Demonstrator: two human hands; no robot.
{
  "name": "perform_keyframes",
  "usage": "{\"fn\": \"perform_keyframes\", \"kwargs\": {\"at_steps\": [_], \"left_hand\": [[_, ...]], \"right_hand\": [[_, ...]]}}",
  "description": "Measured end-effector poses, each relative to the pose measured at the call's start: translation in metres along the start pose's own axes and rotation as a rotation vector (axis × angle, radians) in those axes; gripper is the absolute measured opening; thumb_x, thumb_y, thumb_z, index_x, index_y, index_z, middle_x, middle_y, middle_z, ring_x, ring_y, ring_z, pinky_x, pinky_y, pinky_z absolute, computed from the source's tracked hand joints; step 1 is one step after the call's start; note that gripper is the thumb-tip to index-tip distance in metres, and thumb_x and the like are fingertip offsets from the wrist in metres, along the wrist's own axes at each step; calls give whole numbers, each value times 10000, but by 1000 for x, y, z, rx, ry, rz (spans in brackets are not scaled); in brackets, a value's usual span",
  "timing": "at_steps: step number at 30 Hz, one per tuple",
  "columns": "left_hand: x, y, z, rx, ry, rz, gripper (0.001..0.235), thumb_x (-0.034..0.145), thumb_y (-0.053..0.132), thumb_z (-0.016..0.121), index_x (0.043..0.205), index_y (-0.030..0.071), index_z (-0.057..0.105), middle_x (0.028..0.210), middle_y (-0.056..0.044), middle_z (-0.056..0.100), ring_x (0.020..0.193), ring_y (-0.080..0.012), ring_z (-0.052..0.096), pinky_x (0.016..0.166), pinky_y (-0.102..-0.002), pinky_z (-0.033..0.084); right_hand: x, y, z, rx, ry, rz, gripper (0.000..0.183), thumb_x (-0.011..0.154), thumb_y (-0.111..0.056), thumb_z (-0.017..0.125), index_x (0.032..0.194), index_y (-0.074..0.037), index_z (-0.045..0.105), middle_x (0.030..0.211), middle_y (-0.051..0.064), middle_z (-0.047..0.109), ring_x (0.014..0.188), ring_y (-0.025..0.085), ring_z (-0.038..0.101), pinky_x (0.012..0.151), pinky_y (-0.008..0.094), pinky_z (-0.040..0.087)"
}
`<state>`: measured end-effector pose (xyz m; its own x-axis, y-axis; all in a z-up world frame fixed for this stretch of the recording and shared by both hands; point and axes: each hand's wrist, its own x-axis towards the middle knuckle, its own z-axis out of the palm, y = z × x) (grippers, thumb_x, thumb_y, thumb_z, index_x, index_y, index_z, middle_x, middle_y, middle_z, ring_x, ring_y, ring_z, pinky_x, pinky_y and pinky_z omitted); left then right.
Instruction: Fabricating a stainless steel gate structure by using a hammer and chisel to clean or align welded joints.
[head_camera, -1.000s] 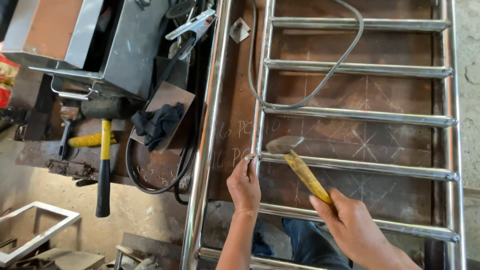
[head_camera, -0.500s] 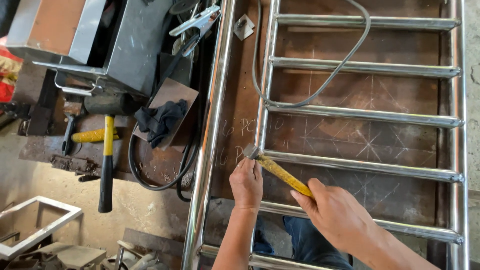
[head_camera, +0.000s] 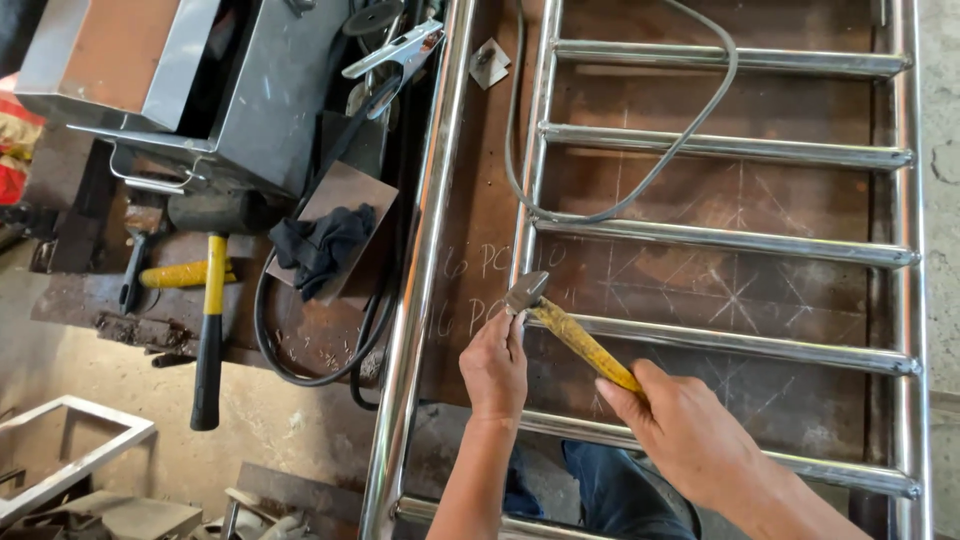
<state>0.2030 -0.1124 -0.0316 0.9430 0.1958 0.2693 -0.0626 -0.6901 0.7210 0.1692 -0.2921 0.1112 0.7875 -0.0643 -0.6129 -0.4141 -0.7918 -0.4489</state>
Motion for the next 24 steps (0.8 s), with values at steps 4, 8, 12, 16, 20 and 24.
{"fn": "perform_keyframes", "kwargs": {"at_steps": [4, 8, 12, 16, 20, 24], "left_hand": [[0, -4, 1, 26, -7, 1, 156, 901, 90, 711, 1055, 87, 737, 863, -13, 754, 631, -212, 651, 597, -323, 511], [8, 2, -6, 73, -106, -37, 220, 892, 70, 691, 1102, 124, 733, 862, -10, 761, 600, -210, 648, 581, -332, 515], [6, 3, -6, -34, -33, -30, 232, 886, 62, 725, 1115, 93, 752, 989, -29, 804, 688, -195, 727, 626, -300, 550], [6, 0, -4, -33, -73, 4, 217, 899, 61, 686, 1110, 71, 734, 970, -36, 785, 706, -233, 714, 641, -324, 542], [3, -8, 0, 65, -74, -19, 63, 896, 67, 691, 955, 82, 701, 787, -35, 718, 550, -248, 588, 552, -357, 484], [2, 6, -8, -31, -48, -21, 198, 899, 38, 682, 1084, 93, 729, 800, -30, 724, 571, -225, 604, 577, -343, 494]], "right_hand": [[4, 5, 8, -34, 37, -73, 396, 942, -444, 649, 755, -110, 546, 517, 48, 706, 408, 256, 552, 500, 400, 476], [8, 1, 5, -181, -19, -71, 452, 990, -491, 589, 734, -123, 526, 514, 46, 657, 418, 245, 497, 517, 398, 448], [-1, 2, 3, -19, 46, -106, 416, 937, -438, 663, 733, -99, 534, 519, 63, 708, 415, 271, 562, 509, 410, 474], [8, 4, 5, -64, 42, -102, 425, 952, -458, 641, 744, -105, 530, 528, 59, 690, 432, 274, 554, 522, 410, 478], [10, -4, -1, -175, -82, -52, 479, 995, -516, 576, 722, -125, 531, 521, 36, 659, 419, 217, 510, 513, 371, 456], [2, 3, 4, -71, 22, -121, 447, 950, -460, 658, 711, -107, 521, 488, 56, 658, 401, 247, 483, 485, 399, 454]]}}
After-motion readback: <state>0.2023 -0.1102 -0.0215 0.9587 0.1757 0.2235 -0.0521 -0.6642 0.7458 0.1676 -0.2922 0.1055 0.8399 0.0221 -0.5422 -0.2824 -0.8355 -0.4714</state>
